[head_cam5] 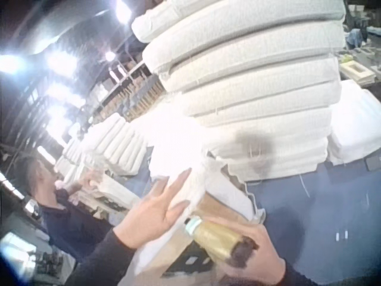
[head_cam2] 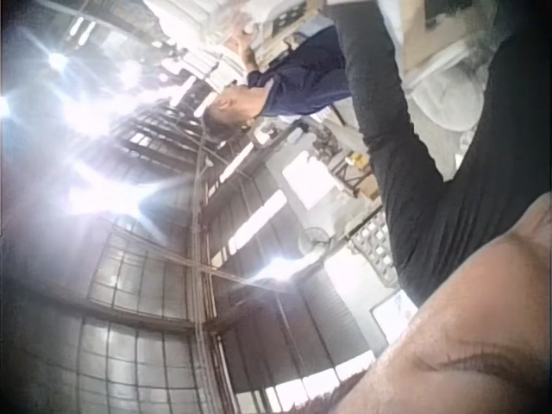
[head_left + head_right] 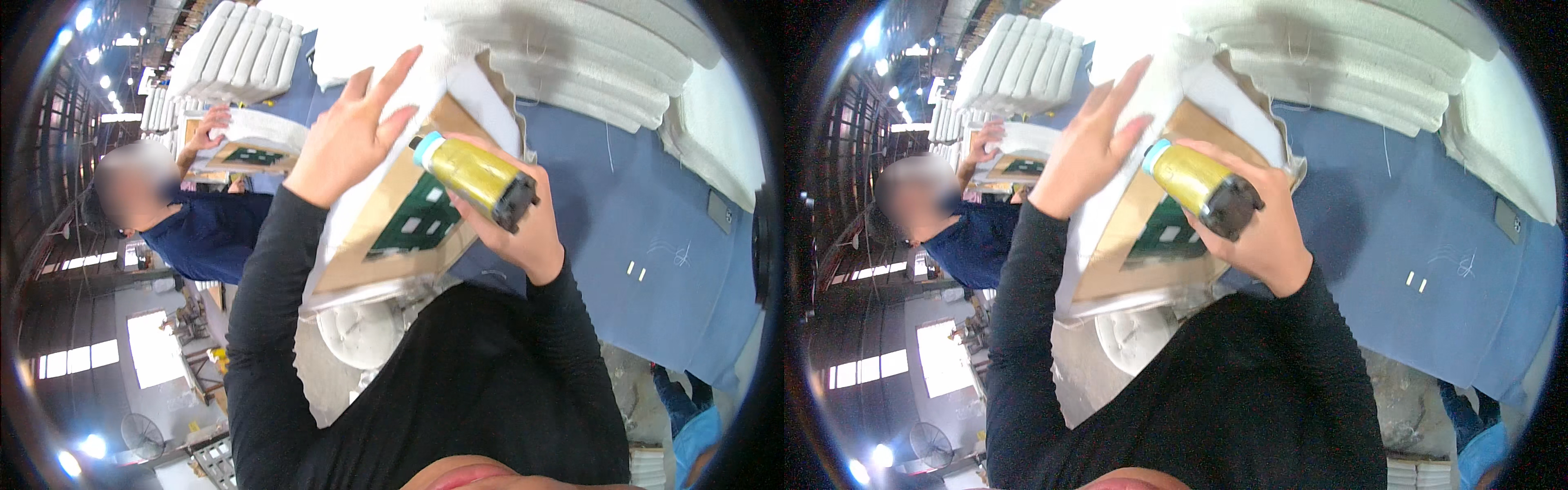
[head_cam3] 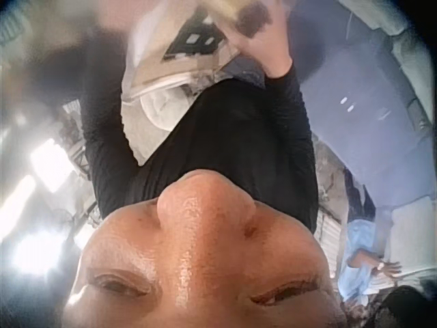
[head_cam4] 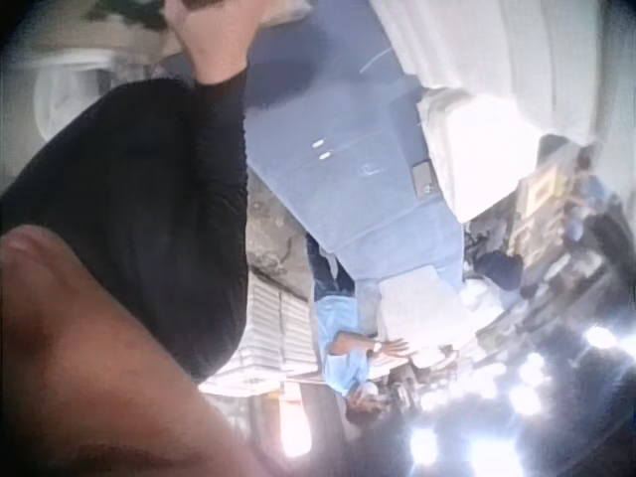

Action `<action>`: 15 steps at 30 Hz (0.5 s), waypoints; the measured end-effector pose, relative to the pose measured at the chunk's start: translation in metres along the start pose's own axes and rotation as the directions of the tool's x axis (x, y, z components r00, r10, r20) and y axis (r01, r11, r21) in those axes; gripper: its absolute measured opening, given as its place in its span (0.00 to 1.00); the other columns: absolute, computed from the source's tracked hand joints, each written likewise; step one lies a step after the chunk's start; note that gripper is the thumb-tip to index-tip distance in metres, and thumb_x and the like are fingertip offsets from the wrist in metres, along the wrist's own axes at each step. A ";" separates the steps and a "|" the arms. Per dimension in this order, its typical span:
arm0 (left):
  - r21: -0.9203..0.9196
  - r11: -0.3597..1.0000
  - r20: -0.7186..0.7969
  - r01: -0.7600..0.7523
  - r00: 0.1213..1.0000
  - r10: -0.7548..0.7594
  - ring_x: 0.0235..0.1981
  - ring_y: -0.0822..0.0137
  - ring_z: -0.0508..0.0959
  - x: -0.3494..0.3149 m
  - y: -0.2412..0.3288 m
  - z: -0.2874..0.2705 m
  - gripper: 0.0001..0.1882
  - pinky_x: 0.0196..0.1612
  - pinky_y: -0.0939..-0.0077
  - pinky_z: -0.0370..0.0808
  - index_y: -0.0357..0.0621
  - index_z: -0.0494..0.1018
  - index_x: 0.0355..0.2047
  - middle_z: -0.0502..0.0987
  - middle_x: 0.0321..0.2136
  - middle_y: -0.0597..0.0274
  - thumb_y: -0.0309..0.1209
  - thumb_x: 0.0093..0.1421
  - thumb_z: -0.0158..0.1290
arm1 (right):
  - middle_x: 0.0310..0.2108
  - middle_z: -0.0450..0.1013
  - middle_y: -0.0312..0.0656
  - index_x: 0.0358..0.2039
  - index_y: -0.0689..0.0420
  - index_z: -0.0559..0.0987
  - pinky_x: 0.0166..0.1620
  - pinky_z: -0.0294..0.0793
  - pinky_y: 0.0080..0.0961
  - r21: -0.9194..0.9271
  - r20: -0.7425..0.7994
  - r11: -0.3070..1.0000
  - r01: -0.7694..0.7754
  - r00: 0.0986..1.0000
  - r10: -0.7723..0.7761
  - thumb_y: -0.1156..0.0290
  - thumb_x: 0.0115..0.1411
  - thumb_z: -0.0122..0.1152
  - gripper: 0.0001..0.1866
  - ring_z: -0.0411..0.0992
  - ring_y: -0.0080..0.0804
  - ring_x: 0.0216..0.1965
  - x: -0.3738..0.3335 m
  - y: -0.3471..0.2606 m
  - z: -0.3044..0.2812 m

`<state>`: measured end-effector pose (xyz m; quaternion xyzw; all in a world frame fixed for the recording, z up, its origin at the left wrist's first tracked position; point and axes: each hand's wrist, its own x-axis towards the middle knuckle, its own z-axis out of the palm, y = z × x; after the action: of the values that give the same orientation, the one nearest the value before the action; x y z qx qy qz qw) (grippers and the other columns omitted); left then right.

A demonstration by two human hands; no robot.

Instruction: The person wraps white foam padding around a wooden chair frame and secures it using a staple gun. They repeatedly pick up foam pieces, align them on the frame, and staple the edges to hold the padding in place.

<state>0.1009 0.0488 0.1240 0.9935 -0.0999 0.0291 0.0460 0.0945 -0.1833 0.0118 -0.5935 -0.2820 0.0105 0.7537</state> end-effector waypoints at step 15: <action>0.011 1.000 -0.010 -0.020 1.000 0.020 0.51 0.24 0.83 0.004 0.009 0.000 0.47 0.54 0.42 0.85 0.83 0.50 0.82 0.71 0.65 0.22 0.39 0.68 0.60 | 0.58 0.85 0.50 0.64 0.65 0.82 0.63 0.80 0.31 -0.021 -0.013 0.997 0.074 0.997 -0.074 0.80 0.61 0.74 0.29 0.83 0.31 0.57 0.019 0.013 -0.008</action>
<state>0.1027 0.0390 0.1255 0.9926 -0.1093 0.0350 0.0407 0.1181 -0.1795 0.0071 -0.5904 -0.2988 -0.0242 0.7493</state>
